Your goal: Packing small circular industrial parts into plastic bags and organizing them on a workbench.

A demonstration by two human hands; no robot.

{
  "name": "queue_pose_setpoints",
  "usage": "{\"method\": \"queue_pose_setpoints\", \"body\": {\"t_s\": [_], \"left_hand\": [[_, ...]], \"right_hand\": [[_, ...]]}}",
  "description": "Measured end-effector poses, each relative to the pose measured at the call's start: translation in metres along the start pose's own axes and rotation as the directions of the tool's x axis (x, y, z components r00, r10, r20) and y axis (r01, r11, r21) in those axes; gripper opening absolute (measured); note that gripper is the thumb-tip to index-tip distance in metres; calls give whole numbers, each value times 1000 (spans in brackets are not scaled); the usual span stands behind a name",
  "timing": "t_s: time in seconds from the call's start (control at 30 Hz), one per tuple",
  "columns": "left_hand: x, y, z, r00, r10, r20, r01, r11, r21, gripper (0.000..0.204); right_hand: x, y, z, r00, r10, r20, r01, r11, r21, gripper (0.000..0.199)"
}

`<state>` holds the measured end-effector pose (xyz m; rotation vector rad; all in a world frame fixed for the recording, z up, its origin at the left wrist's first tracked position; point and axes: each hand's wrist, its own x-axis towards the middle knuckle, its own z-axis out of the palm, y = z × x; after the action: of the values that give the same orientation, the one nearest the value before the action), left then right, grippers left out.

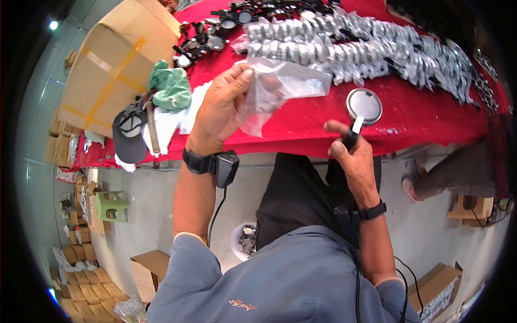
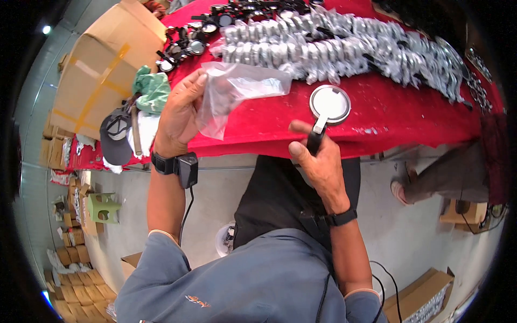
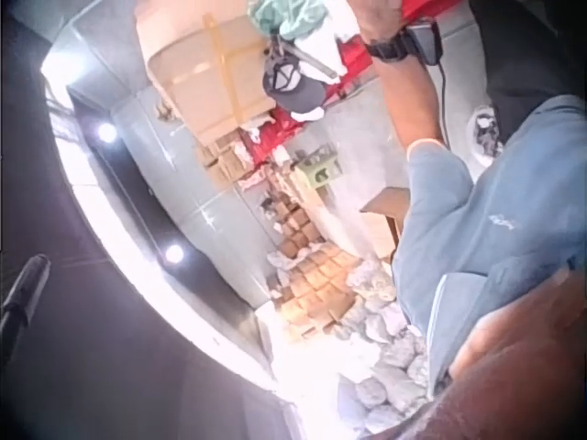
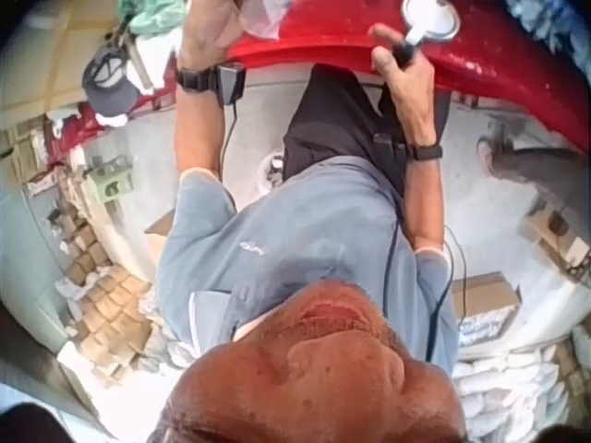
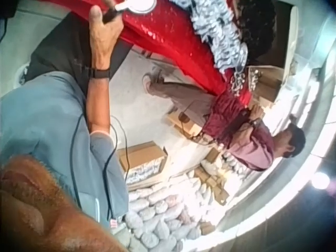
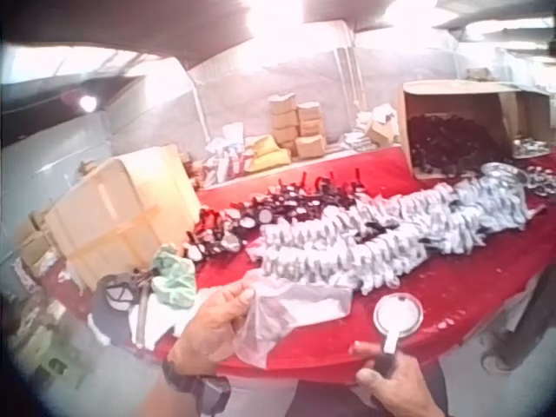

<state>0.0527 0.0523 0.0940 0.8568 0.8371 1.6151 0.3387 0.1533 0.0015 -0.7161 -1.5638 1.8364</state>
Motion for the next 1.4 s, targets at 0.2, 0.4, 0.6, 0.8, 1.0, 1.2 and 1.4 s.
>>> {"method": "queue_pose_setpoints", "body": {"t_s": [0.2,0.4,0.6,0.8,1.0,1.2,1.4], "left_hand": [[5,-58,37,993,-115,-2,115,991,66,31],[1,-84,44,965,-228,128,256,922,-290,29],[-11,-92,33,965,-264,4,261,953,-156,51],[-15,-89,24,968,-252,14,252,968,-1,58],[-8,-87,45,962,-190,-194,251,893,373,56],[4,-82,35,917,-397,18,356,840,410,50],[-7,-90,36,882,-448,146,334,814,475,23]], "right_hand": [[-4,0,-17,987,-80,-139,104,980,172,111],[-5,7,-36,973,-137,-185,175,962,211,45],[-9,4,-52,975,-82,-205,123,973,197,24],[-10,-5,-57,980,-104,-170,123,987,102,22],[-12,-3,-60,980,-95,-175,106,993,55,22],[-9,-16,-66,998,-54,-36,50,993,-103,24],[-10,-19,-65,1000,-28,7,29,957,-288,25]]}}
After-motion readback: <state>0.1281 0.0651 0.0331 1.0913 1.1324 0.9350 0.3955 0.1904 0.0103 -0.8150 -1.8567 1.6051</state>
